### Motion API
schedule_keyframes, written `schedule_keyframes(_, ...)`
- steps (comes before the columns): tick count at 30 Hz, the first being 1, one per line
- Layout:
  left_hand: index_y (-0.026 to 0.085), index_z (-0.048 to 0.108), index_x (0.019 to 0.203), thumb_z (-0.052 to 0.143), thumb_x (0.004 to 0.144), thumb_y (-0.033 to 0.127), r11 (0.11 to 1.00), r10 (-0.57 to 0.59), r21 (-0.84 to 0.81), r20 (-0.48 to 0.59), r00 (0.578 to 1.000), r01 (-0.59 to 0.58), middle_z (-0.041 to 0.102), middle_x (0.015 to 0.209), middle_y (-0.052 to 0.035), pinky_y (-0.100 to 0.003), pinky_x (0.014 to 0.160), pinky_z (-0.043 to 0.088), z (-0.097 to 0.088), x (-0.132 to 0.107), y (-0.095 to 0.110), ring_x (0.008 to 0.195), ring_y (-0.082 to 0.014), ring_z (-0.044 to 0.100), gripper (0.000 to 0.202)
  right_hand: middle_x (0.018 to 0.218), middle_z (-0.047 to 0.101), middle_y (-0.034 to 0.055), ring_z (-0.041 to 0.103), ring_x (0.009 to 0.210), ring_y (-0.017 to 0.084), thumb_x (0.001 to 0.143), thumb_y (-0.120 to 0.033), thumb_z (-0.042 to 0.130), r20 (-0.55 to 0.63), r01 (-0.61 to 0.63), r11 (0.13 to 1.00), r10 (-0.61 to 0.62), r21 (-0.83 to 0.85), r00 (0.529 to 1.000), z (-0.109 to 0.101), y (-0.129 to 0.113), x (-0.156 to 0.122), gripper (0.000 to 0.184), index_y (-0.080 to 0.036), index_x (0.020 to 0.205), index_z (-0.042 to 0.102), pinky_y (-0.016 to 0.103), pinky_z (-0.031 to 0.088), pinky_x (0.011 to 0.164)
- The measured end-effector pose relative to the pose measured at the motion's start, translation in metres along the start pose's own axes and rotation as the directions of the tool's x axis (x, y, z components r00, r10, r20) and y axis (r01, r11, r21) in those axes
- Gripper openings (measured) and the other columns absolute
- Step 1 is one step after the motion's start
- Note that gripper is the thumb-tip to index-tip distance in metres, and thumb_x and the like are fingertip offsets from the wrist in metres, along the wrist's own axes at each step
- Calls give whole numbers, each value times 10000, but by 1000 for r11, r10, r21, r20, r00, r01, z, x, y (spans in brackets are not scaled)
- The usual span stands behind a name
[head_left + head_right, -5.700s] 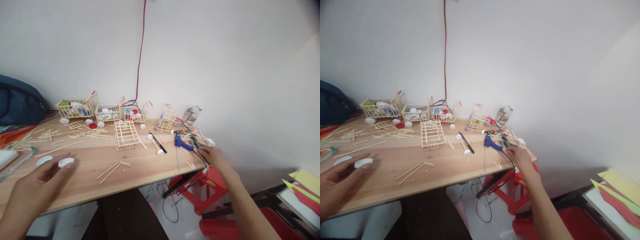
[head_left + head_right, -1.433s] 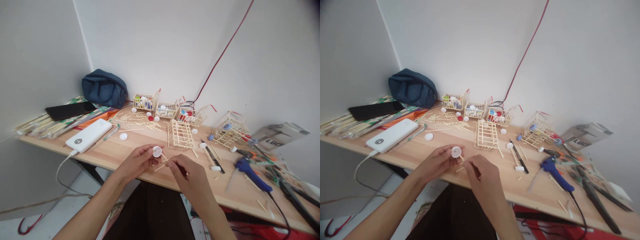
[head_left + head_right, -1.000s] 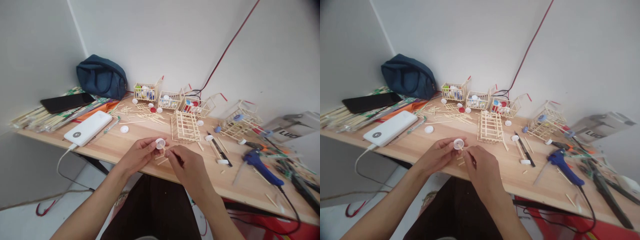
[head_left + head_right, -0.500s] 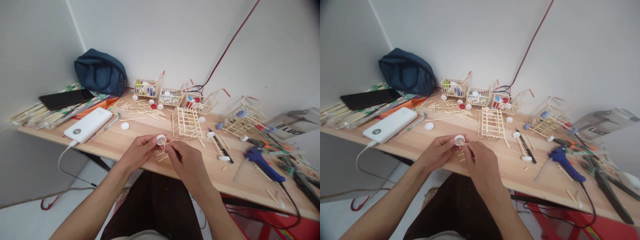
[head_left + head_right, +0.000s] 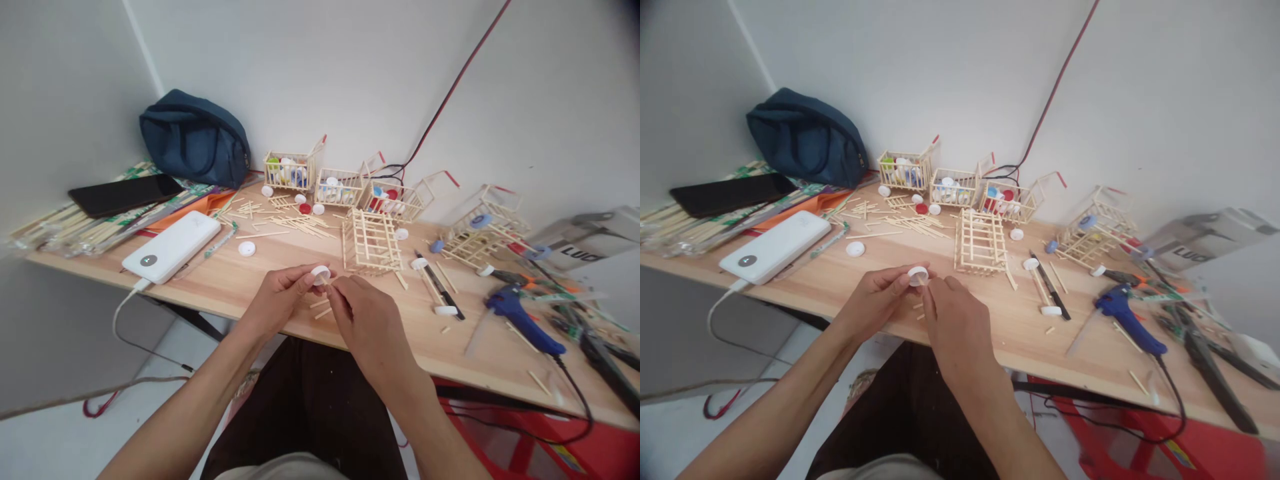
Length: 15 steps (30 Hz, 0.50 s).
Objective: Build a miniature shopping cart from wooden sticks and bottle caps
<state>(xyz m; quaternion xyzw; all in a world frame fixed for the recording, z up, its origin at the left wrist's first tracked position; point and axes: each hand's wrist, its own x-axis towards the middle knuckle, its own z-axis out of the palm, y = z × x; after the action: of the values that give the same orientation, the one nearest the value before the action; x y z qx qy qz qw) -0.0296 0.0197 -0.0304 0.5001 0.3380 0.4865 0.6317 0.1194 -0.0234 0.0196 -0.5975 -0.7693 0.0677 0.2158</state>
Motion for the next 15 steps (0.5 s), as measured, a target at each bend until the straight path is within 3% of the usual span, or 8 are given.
schedule_keyframes(4, 194, 715, 1129, 606, 860, 380, 987, 67, 149, -3, 998, -66, 744, 1009, -47, -305, 898, 474, -2, -1, -2, 847, -170, 642, 345, 712, 634, 29, 542, 643, 156, 941, -248, 440, -18, -38, 991, 40, 128, 999, 2, 0, 1, 268, -193, 729, 594, 270, 356, 627)
schedule_keyframes(8, 190, 713, 1126, 577, 881, 358, 960, 116, 256, 9, 993, -114, 721, 1119, -41, -295, 964, 449, -3, -4, 1, 1037, -200, 636, 327, 552, 529, -25, 455, 513, 118, 908, -293, 468, 79, -176, 904, 158, 390, 984, 3, 2, 2, 285, -193, 698, 633, 242, 328, 544)
schedule_keyframes(10, 184, 707, 1133, 576, 880, 347, 948, 133, 289, 10, 991, -130, 708, 1158, -45, -294, 981, 443, -2, -6, 4, 1096, -209, 620, 328, 512, 449, -45, 391, 463, 99, 891, -328, 476, 180, -278, 793, 214, 542, 960, 5, 4, 2, 289, -190, 698, 641, 226, 296, 489)
schedule_keyframes(14, 171, 692, 1147, 592, 870, 324, 952, 131, 276, 18, 991, -131, 704, 1166, -70, -309, 986, 442, -1, -7, 7, 1115, -220, 617, 332, 546, 363, -71, 277, 431, 66, 891, -429, 483, 409, -474, 422, 241, 772, 880, 15, 11, -3, 309, -182, 733, 579, 196, 200, 418)
schedule_keyframes(15, 172, 672, 1175, 620, 852, 316, 966, 121, 230, 19, 993, -122, 705, 1161, -78, -313, 970, 453, -1, -7, 7, 1103, -222, 623, 358, 554, 351, -75, 259, 436, 63, 897, -447, 483, 433, -489, 364, 230, 792, 872, 17, 13, -5, 316, -182, 748, 569, 193, 186, 419)
